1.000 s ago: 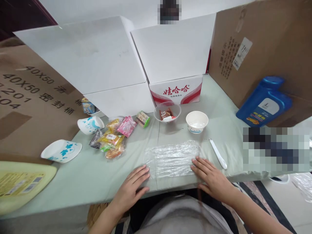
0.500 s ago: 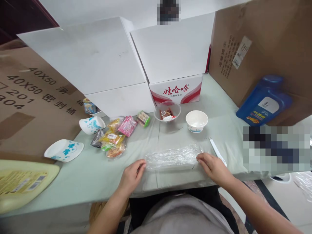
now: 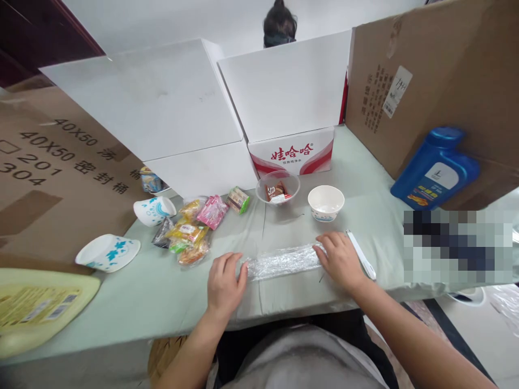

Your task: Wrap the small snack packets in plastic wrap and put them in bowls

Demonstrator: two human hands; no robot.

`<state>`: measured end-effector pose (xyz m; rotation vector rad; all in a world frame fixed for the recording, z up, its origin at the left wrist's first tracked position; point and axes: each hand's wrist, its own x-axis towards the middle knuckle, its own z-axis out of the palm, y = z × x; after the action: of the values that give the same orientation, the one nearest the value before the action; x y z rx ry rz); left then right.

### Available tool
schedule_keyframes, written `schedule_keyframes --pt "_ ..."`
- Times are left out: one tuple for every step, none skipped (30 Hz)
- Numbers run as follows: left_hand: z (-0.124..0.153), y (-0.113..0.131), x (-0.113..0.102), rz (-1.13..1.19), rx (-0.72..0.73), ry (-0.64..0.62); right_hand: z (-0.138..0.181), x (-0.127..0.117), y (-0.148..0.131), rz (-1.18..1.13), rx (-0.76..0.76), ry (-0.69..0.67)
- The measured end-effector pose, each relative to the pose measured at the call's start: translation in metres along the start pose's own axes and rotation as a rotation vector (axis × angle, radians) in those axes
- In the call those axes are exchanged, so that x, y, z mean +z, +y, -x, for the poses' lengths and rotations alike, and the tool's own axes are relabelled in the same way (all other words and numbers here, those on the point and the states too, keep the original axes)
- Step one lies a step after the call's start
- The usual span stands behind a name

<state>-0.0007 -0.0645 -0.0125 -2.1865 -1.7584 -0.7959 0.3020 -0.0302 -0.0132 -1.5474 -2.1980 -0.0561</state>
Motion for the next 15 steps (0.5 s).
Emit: schedule_keyframes --pt "0.002 0.007 -0.001 0.04 0.088 -0.037 0.002 0.0 -0.007 -0.037 -0.083 -0.024" --pt "0.005 0.014 0.001 0.076 0.18 -0.113 0.004 0.003 -0.014 -0.064 -0.177 -0.067" --pt "0.008 0.02 0.003 0.099 0.259 -0.206 0.006 0.007 -0.021 -0.079 -0.271 -0.122" --pt "0.011 0.025 0.007 0.103 0.311 -0.299 0.008 0.012 -0.025 -0.081 -0.346 -0.179" --pt "0.014 0.029 0.012 0.089 0.33 -0.378 0.009 0.017 -0.027 -0.071 -0.39 -0.23" --pt "0.017 0.03 0.017 0.067 0.321 -0.436 0.011 0.022 -0.026 -0.054 -0.401 -0.27" --pt "0.019 0.03 0.022 0.046 0.299 -0.474 0.013 0.026 -0.022 -0.033 -0.383 -0.295" --pt "0.02 0.029 0.025 0.031 0.279 -0.497 0.015 0.028 -0.016 -0.011 -0.352 -0.306" --pt "0.021 0.028 0.026 0.022 0.268 -0.507 0.017 0.029 -0.008 0.011 -0.314 -0.305" --pt "0.022 0.026 0.026 0.017 0.261 -0.502 0.02 0.028 0.001 0.033 -0.279 -0.297" --pt "0.022 0.026 0.025 0.012 0.251 -0.477 0.024 0.026 0.01 0.052 -0.253 -0.283" --pt "0.022 0.027 0.022 0.007 0.233 -0.439 0.029 0.023 0.018 0.067 -0.236 -0.268" --pt "0.021 0.029 0.018 0.002 0.205 -0.397 0.035 0.019 0.025 0.074 -0.232 -0.254" --pt "0.02 0.032 0.014 0.003 0.176 -0.36 0.041 0.015 0.03 0.076 -0.238 -0.241" --pt "0.019 0.036 0.01 0.018 0.151 -0.342 0.047 0.011 0.033 0.072 -0.251 -0.228"
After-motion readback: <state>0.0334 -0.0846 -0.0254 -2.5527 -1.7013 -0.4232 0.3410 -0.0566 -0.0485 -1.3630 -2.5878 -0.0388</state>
